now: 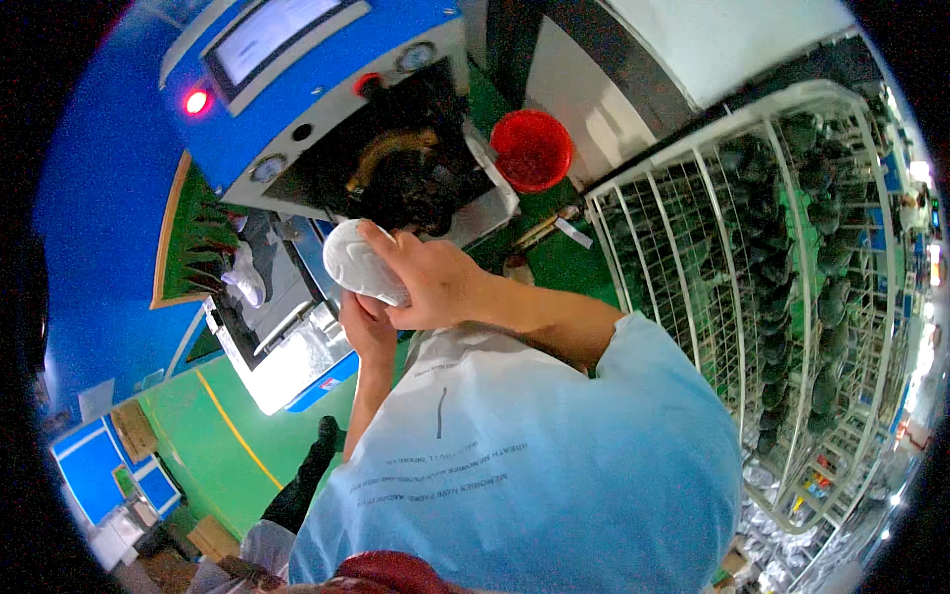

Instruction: The person takes a shoe upper from a conveyor belt, places it into a machine to shape the heel, removes it, and repeats the process with subsequent shoe uppers and lasts.

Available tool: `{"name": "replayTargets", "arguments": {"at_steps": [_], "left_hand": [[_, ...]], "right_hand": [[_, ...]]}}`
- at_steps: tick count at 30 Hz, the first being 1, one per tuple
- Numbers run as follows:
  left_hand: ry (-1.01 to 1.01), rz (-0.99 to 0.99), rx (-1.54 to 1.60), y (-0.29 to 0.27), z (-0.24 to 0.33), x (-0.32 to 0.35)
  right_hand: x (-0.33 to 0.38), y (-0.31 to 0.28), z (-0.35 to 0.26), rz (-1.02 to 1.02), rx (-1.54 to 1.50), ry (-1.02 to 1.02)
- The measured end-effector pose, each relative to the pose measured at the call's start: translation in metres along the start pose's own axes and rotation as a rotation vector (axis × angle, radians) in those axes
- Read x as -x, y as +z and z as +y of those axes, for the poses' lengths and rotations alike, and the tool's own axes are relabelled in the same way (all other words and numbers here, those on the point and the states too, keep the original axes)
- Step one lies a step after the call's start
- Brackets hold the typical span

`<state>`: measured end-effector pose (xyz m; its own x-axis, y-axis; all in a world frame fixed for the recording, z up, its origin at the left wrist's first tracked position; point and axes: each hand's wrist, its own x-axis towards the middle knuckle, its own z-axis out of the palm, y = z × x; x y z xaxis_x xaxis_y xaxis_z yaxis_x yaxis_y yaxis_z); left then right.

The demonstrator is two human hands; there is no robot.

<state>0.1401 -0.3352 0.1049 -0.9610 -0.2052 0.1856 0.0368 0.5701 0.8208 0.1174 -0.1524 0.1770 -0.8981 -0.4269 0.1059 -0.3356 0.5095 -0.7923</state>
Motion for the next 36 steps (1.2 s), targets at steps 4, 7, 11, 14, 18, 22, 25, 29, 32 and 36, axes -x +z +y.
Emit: {"name": "replayTargets", "arguments": {"at_steps": [4, 7, 11, 14, 18, 22, 25, 29, 32, 36], "left_hand": [[-0.101, -0.257, -0.004, 0.023, -0.001, 0.027], [-0.639, 0.028, 1.104, 0.051, 0.037, 0.017], [-1.026, -0.25, 1.137, 0.064, 0.009, 0.01], [-1.055, -0.36, 0.94, 0.063, -0.004, 0.016], [-1.049, -0.537, 1.126, 0.073, 0.022, 0.021], [-1.151, -0.488, 0.955, 0.076, 0.037, 0.015], [-1.114, -0.636, 1.005, 0.056, 0.03, 0.016], [-0.692, -0.51, 0.708, 0.048, 0.017, 0.013], [-0.637, -0.477, 0.479, 0.032, 0.015, 0.002], [-0.354, -0.454, 0.411, -0.003, -0.001, -0.002]], "right_hand": [[0.026, -0.011, 0.087, 0.051, -0.475, 0.126], [0.052, -0.022, 0.13, 0.105, -1.662, 0.445], [0.078, -0.039, 0.135, 0.122, -1.637, 0.435], [0.085, -0.048, 0.147, 0.113, -1.433, 0.515], [0.093, -0.05, 0.164, -0.055, -1.24, 0.45], [0.091, -0.037, 0.15, -0.07, -1.201, 0.497], [0.086, -0.03, 0.141, -0.107, -1.237, 0.528], [0.062, -0.015, 0.116, -0.08, -1.296, 0.577], [0.043, -0.001, 0.112, -0.031, -1.279, 0.59], [0.027, 0.01, 0.103, 0.112, -1.179, 0.501]]}}
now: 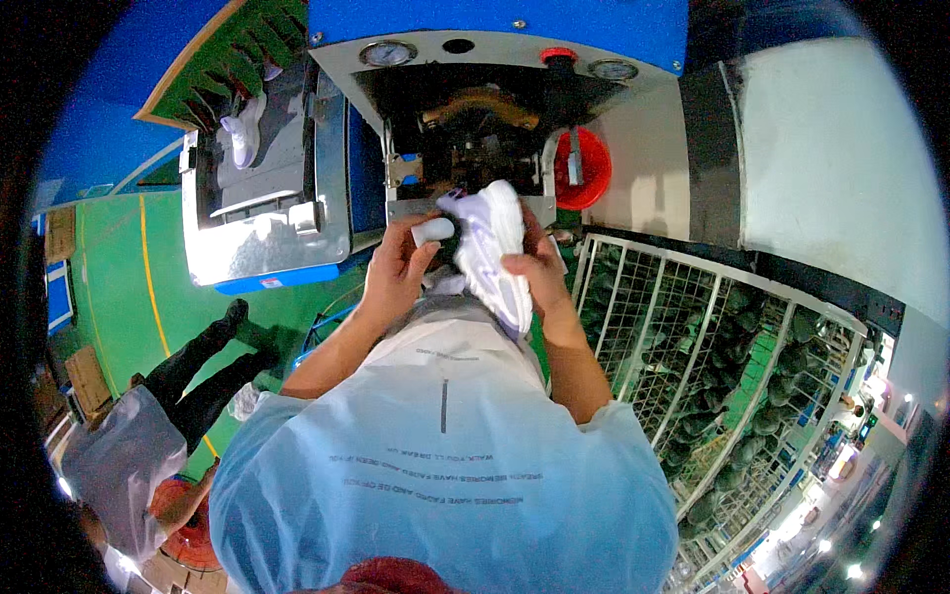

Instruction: The person takes a shoe upper from a conveyor belt, places it into a machine to shape the heel, removes it, and repeats the process with subsequent shoe uppers and lasts.

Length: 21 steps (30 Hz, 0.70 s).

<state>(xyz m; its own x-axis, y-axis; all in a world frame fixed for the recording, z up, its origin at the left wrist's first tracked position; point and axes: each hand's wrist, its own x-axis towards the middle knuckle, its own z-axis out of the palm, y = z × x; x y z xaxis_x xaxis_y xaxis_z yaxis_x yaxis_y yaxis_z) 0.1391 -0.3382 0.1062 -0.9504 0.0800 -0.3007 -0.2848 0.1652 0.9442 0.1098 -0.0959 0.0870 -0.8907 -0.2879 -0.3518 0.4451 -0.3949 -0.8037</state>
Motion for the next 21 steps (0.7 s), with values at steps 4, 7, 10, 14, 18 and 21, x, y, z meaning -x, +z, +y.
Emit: {"name": "replayTargets", "arguments": {"at_steps": [4, 7, 10, 14, 18, 21], "left_hand": [[0.044, -0.315, 0.239, -0.011, -0.014, -0.006], [0.088, -0.302, 0.22, -0.005, -0.019, -0.009], [0.234, -0.236, 0.251, 0.004, -0.03, -0.019], [0.072, -0.315, 0.419, 0.013, -0.053, -0.035], [-0.062, -0.295, 0.528, 0.022, -0.058, -0.065], [-0.11, -0.261, 0.581, 0.036, -0.097, -0.087]], "right_hand": [[-0.014, 0.016, -0.014, 0.257, -0.054, 0.056], [-0.031, 0.015, -0.003, 0.318, 0.063, -0.022], [-0.046, 0.013, -0.02, 0.382, 0.361, -0.079], [-0.069, 0.021, -0.042, 0.326, 0.695, -0.118], [-0.093, 0.034, -0.045, 0.411, 1.212, -0.163], [-0.113, 0.068, -0.043, 0.384, 1.459, 0.071]]}}
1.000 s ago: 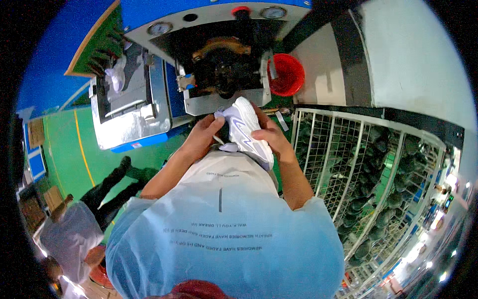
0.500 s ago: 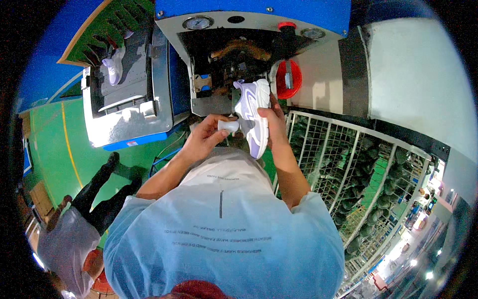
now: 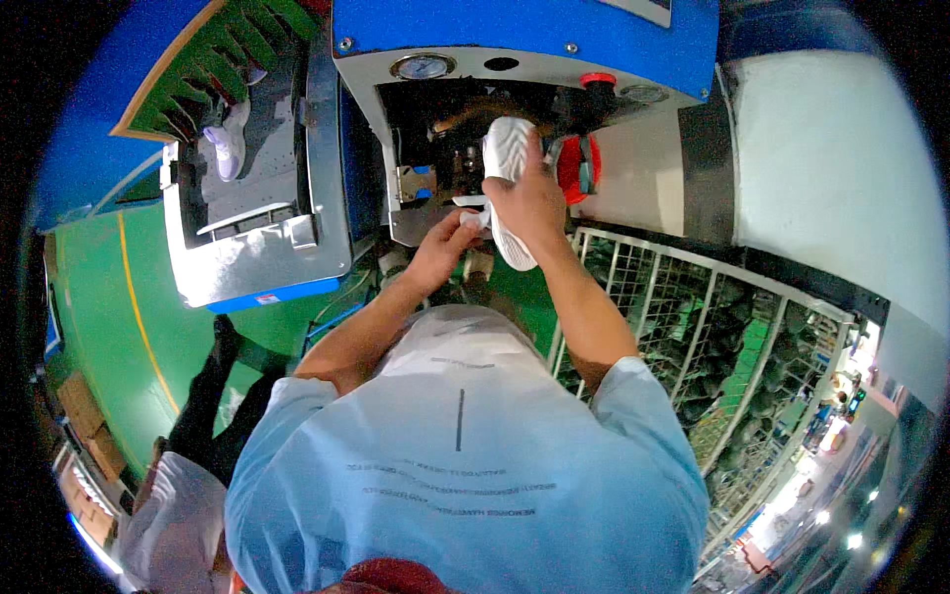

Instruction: The person takes a shoe upper from a conveyor belt, places it into a machine to shape the heel, removes it, and repeats the process with subsequent shoe uppers and lasts.

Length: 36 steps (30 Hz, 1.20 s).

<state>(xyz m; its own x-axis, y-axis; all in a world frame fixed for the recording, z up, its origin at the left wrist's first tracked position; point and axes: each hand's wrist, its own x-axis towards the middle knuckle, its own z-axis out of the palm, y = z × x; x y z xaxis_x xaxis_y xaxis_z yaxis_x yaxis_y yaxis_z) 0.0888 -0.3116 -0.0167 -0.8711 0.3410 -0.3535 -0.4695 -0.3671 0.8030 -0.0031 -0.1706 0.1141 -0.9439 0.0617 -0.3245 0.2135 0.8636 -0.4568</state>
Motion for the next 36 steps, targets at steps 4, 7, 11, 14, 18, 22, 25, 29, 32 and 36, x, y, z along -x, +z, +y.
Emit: {"name": "replayTargets", "arguments": {"at_steps": [4, 7, 11, 14, 18, 22, 25, 29, 32, 36], "left_hand": [[-0.153, 0.061, 0.266, -0.012, -0.012, 0.003], [-0.237, 0.111, 0.303, -0.021, -0.009, 0.009], [-0.426, 0.149, 0.346, -0.034, 0.009, 0.028], [-0.508, 0.041, 0.545, -0.048, 0.003, 0.038], [-0.558, 0.007, 0.565, -0.039, 0.029, 0.045], [-0.438, 0.006, 0.607, -0.036, 0.045, 0.044], [-0.403, 0.065, 0.549, -0.03, 0.066, 0.05], [-0.398, -0.045, 0.604, -0.024, 0.064, 0.053], [-0.49, -0.14, 0.701, -0.029, 0.041, 0.056], [-0.643, -0.257, 0.741, -0.028, 0.022, 0.063]], "right_hand": [[-0.012, 0.035, -0.004, 0.006, 0.295, -0.066], [-0.029, 0.029, -0.01, 0.003, 0.254, -0.045], [-0.025, 0.033, -0.001, 0.043, 0.266, -0.093], [-0.018, 0.044, 0.005, 0.151, 0.267, -0.166], [-0.005, 0.049, 0.011, 0.281, 0.189, -0.248], [0.027, 0.053, 0.033, 0.428, 0.21, -0.357], [0.052, 0.061, 0.066, 0.485, 0.126, -0.515], [0.104, 0.064, 0.091, 0.527, 0.151, -0.551], [0.148, 0.043, 0.087, 0.442, 0.101, -0.553], [0.189, 0.007, 0.077, 0.114, 0.088, -0.544]]}}
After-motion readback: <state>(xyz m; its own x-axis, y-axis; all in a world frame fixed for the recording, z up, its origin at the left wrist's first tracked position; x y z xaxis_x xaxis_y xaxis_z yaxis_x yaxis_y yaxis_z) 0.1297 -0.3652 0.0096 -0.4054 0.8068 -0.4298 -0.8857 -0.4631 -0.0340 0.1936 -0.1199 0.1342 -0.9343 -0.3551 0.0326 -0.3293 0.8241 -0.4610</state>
